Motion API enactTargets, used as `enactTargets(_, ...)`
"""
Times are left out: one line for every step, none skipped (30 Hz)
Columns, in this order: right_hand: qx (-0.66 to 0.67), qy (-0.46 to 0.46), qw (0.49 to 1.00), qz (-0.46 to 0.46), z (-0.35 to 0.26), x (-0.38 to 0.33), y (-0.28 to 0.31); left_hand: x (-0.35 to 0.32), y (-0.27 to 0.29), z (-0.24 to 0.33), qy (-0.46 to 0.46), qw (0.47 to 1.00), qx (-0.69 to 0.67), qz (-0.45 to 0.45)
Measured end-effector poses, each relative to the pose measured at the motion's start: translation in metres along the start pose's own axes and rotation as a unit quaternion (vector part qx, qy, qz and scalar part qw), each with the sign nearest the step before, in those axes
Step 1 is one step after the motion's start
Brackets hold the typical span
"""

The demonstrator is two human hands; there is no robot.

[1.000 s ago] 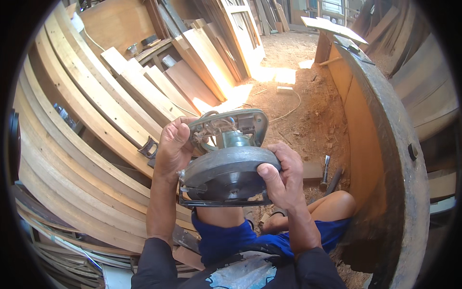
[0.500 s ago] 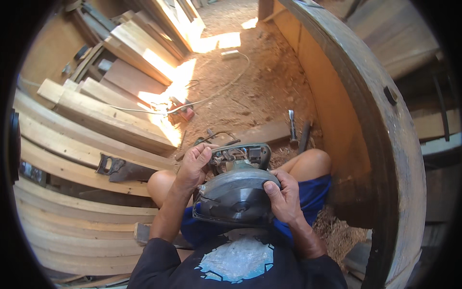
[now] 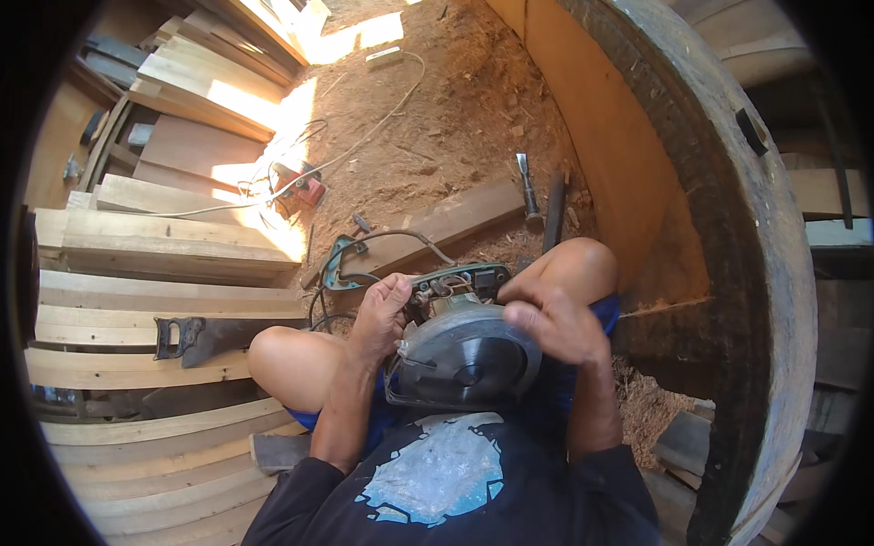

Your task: The person unscrews the base of a circular saw and manipulates the internal wires and components.

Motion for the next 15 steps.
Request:
enactTargets(-0.028, 0.032, 0.999, 0.015, -0.011, 0.014, 0.012, -0.002, 0.002, -0.001, -0.007, 1.0, 0.003, -0.001)
enactTargets(-0.07, 0.027, 0.997, 0.025, -0.018, 0.031, 0.022, -0.003, -0.001, 0.0, -0.006, 1.0, 0.003, -0.001)
enactTargets(-0.11, 0.021, 0.993, 0.035, -0.023, 0.052, 0.028, -0.008, -0.01, 0.005, -0.01, 1.0, 0.02, -0.006)
enactTargets(-0.149, 0.028, 0.988, 0.005, -0.021, 0.074, 0.025, -0.01, -0.019, 0.009, -0.014, 0.999, 0.036, -0.016)
enactTargets(-0.187, 0.036, 0.981, -0.026, -0.012, 0.095, 0.018, -0.011, -0.021, 0.009, -0.012, 0.999, 0.034, -0.018)
enactTargets(-0.188, 0.037, 0.981, -0.028, -0.005, 0.114, 0.011, -0.016, -0.029, 0.011, -0.012, 0.998, 0.02, -0.05)
enactTargets(-0.131, 0.124, 0.976, -0.12, -0.01, 0.128, -0.018, -0.019, -0.036, 0.012, -0.011, 0.997, 0.006, -0.081)
enactTargets(-0.104, 0.169, 0.966, -0.168, -0.012, 0.131, -0.037, -0.023, -0.037, 0.015, -0.012, 0.996, 0.039, -0.08)
enactTargets(-0.073, 0.209, 0.951, -0.218, -0.014, 0.133, -0.054, -0.025, -0.04, 0.018, -0.014, 0.996, 0.036, -0.077)
enactTargets(0.01, 0.139, 0.936, -0.323, 0.001, 0.13, -0.077, -0.027, -0.045, 0.021, -0.015, 0.995, 0.051, -0.08)
enactTargets(0.096, 0.065, 0.899, -0.422, 0.013, 0.12, -0.098, -0.03, -0.045, 0.021, -0.014, 0.994, 0.067, -0.08)
enactTargets(0.106, -0.001, 0.887, -0.449, 0.029, 0.119, -0.104, -0.029, -0.04, 0.021, -0.019, 0.99, 0.108, -0.084)
enactTargets(0.108, -0.003, 0.886, -0.452, 0.035, 0.119, -0.103, -0.028, -0.035, 0.022, -0.018, 0.991, 0.106, -0.081)
enactTargets(0.127, 0.013, 0.882, -0.453, 0.033, 0.12, -0.103, -0.029, -0.032, 0.025, -0.03, 0.987, 0.137, -0.084)
enactTargets(0.147, 0.029, 0.879, -0.452, 0.032, 0.12, -0.103, -0.029, -0.031, 0.027, -0.041, 0.981, 0.167, -0.088)
Point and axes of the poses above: each hand's wrist, its own x-axis towards the middle knuckle, its own y-axis out of the back of the hand, z = x × y, the point moved 10 cm from there along x, towards the middle knuckle, and after that the axes turned 8 degrees about -x, right-handed, at the moved point
